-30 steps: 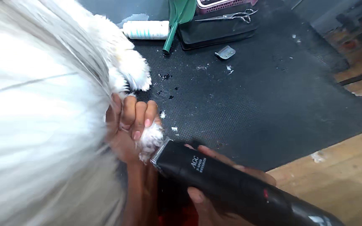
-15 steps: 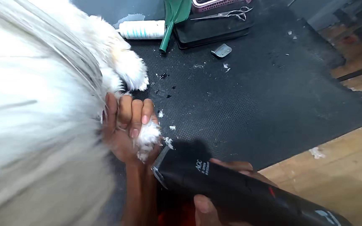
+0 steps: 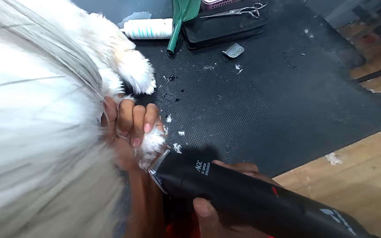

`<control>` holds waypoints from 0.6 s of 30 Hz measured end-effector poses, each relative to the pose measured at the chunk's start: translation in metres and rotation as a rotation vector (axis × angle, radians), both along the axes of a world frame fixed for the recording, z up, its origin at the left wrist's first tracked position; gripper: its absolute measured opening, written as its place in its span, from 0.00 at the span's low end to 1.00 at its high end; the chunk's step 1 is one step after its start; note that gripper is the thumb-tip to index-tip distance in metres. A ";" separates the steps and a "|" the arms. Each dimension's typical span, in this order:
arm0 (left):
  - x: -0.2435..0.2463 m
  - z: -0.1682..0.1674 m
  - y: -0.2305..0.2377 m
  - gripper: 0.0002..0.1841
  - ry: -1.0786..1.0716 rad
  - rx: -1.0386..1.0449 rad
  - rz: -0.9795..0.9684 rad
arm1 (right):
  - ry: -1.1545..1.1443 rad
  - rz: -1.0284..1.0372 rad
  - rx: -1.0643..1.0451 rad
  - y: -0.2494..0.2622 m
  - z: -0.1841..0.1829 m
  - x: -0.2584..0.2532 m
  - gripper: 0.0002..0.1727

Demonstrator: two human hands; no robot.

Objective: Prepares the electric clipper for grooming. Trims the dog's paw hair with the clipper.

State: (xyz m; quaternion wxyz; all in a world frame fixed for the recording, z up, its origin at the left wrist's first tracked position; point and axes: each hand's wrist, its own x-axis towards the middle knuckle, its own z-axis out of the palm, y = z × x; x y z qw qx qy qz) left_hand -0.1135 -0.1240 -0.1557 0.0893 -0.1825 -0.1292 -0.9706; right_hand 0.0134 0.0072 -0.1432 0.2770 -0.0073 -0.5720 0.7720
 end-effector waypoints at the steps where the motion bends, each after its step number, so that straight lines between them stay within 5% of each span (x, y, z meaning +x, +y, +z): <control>1: -0.001 -0.003 -0.003 0.26 0.029 -0.018 -0.021 | 0.001 0.011 0.005 -0.001 -0.001 -0.001 0.26; 6: -0.004 -0.008 -0.006 0.21 0.096 -0.081 -0.023 | 0.089 0.023 -0.005 -0.009 -0.005 -0.007 0.30; 18: 0.002 0.000 0.003 0.29 -0.037 -0.040 0.043 | 0.230 0.049 -0.076 -0.012 -0.016 -0.017 0.37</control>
